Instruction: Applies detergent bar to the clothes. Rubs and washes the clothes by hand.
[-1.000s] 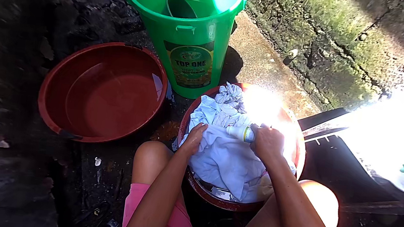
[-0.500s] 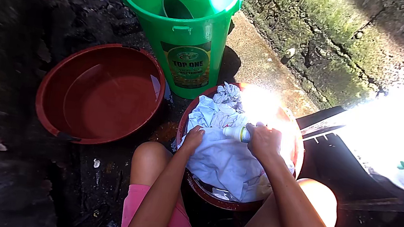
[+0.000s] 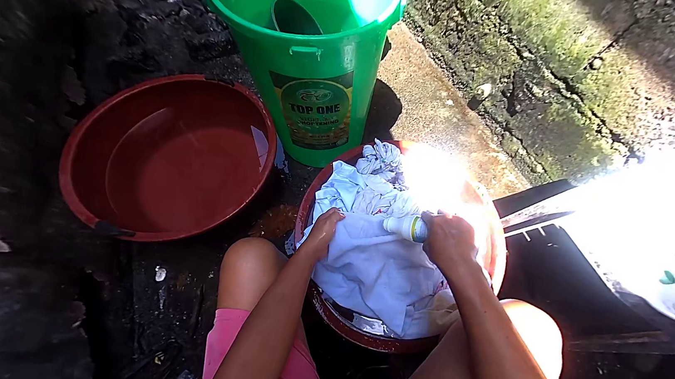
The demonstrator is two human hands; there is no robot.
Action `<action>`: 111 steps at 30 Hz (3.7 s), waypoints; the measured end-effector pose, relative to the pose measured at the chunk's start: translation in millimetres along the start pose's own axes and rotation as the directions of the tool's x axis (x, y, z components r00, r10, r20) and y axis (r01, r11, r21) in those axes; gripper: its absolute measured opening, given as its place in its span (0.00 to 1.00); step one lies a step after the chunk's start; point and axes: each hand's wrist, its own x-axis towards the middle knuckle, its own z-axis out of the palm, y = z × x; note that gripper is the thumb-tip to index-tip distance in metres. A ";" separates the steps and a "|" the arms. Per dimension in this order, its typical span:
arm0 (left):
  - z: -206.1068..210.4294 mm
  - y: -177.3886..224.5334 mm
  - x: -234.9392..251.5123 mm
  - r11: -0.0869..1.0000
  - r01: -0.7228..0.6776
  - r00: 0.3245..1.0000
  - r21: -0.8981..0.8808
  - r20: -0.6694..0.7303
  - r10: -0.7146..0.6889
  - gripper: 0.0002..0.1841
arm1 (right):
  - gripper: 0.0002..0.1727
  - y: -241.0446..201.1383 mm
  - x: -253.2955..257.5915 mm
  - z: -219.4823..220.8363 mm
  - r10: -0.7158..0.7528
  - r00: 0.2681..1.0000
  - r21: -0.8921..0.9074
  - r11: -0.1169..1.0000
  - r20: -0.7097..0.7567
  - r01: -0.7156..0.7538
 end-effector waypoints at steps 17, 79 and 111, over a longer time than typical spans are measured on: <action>2.0 2.5 -1.7 0.999 0.005 0.999 -0.044 0.041 -0.004 0.13 | 0.19 -8.4 -0.1 4.9 -0.046 0.998 -0.089 0.995 -0.049 0.042; 3.0 -9.5 2.2 0.251 -0.238 0.899 0.938 0.311 -0.310 0.09 | 0.14 32.4 -7.4 15.0 0.162 0.925 -0.127 0.984 0.344 -0.125; 2.4 -11.8 5.7 0.238 -0.238 0.899 0.942 0.306 -0.314 0.09 | 0.14 0.4 -19.7 12.2 0.095 0.921 -0.339 0.940 0.377 0.041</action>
